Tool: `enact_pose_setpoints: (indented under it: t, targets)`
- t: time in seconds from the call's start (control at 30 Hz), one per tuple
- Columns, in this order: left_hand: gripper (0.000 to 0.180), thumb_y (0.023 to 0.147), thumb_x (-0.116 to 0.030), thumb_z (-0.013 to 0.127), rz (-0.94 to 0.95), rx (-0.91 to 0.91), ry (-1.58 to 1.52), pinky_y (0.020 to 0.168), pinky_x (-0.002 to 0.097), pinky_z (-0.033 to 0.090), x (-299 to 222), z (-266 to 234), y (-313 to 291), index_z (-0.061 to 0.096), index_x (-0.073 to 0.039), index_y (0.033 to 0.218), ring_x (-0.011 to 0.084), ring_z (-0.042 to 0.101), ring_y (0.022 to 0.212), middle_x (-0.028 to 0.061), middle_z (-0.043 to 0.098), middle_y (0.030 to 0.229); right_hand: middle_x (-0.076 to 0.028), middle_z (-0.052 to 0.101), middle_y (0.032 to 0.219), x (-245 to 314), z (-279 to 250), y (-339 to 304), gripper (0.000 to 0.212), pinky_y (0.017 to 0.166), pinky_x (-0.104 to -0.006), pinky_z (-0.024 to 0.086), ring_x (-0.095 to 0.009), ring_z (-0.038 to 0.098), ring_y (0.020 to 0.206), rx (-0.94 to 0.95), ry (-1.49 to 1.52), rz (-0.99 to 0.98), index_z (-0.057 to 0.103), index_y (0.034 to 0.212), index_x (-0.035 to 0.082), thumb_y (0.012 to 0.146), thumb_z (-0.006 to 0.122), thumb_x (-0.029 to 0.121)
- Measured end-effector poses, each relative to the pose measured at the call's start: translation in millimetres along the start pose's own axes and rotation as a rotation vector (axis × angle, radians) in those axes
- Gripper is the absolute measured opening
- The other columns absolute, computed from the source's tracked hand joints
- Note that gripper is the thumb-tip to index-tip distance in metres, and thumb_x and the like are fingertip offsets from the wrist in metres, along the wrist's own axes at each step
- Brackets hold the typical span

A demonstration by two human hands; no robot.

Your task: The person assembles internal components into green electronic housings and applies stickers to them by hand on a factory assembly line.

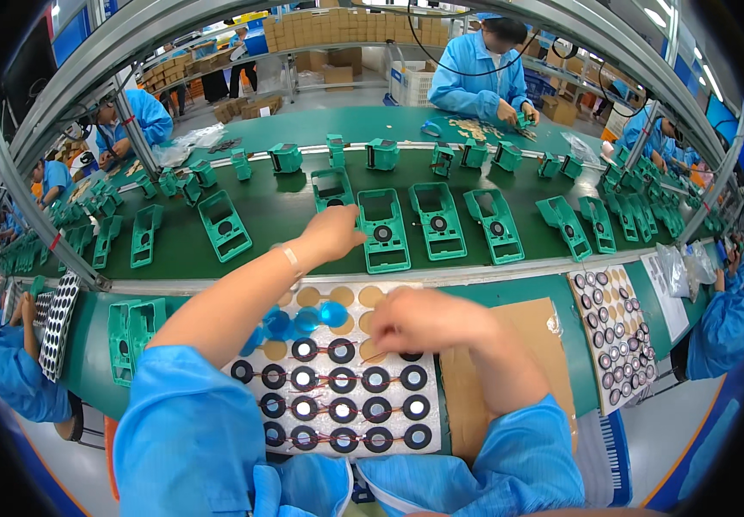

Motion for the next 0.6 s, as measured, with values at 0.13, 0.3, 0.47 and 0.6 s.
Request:
enact_pose_setpoints:
  t: [0.13, 0.3, 0.47, 0.6]
  targets:
    - [0.035, 0.075, -0.02, 0.067, 0.099, 0.057, -0.153, 0.063, 0.0322, 0.047, -12, -48, -70, 0.059, -0.001, 0.103, 0.02, 0.057, 0.066, 0.0098, 0.06, 0.082, -0.01, 0.061, 0.077, 4, 25, 8, 0.009, 0.065, -0.0392, 0.046, -0.03, 0.059, 0.073, 0.051, -0.153, 0.073, 0.06, 0.077, 0.007, 0.075, 0.056, 0.016]
    - [0.024, 0.081, -0.018, 0.063, -0.144, 0.259, -0.561, 0.064, 0.0256, 0.047, 2, -57, -155, 0.062, -0.001, 0.099, 0.011, 0.058, 0.071, 0.0069, 0.063, 0.078, -0.012, 0.057, 0.077, 11, 30, 12, 0.009, 0.064, -0.0383, 0.045, -0.03, 0.057, 0.072, 0.124, -0.165, 0.014, 0.057, 0.079, 0.006, 0.078, 0.054, 0.015]
    - [0.036, 0.088, -0.014, 0.055, -0.203, 0.407, -1.127, 0.074, 0.0274, 0.053, -28, -21, -184, 0.047, 0.003, 0.119, 0.0143, 0.058, 0.088, 0.0109, 0.058, 0.1, -0.009, 0.054, 0.075, 28, -10, 7, 0.007, 0.064, -0.0354, 0.044, -0.025, 0.054, 0.068, -0.066, 0.105, -0.172, 0.054, 0.084, 0.005, 0.083, 0.055, 0.012]
    - [0.041, 0.09, -0.014, 0.053, -0.141, 0.508, -1.254, 0.078, 0.0285, 0.052, -60, -12, -175, 0.038, 0.002, 0.124, 0.017, 0.058, 0.093, 0.0133, 0.055, 0.108, -0.009, 0.052, 0.079, 43, -30, 7, 0.01, 0.065, -0.0311, 0.043, -0.022, 0.052, 0.073, -0.363, 0.385, -0.263, 0.055, 0.089, 0.002, 0.084, 0.056, 0.01]
Point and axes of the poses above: each hand's wrist, its own y-axis towards the middle knuckle, its own z-axis out of the palm, x = y × z, the point moved 9 cm from there along y, towards the middle knuckle
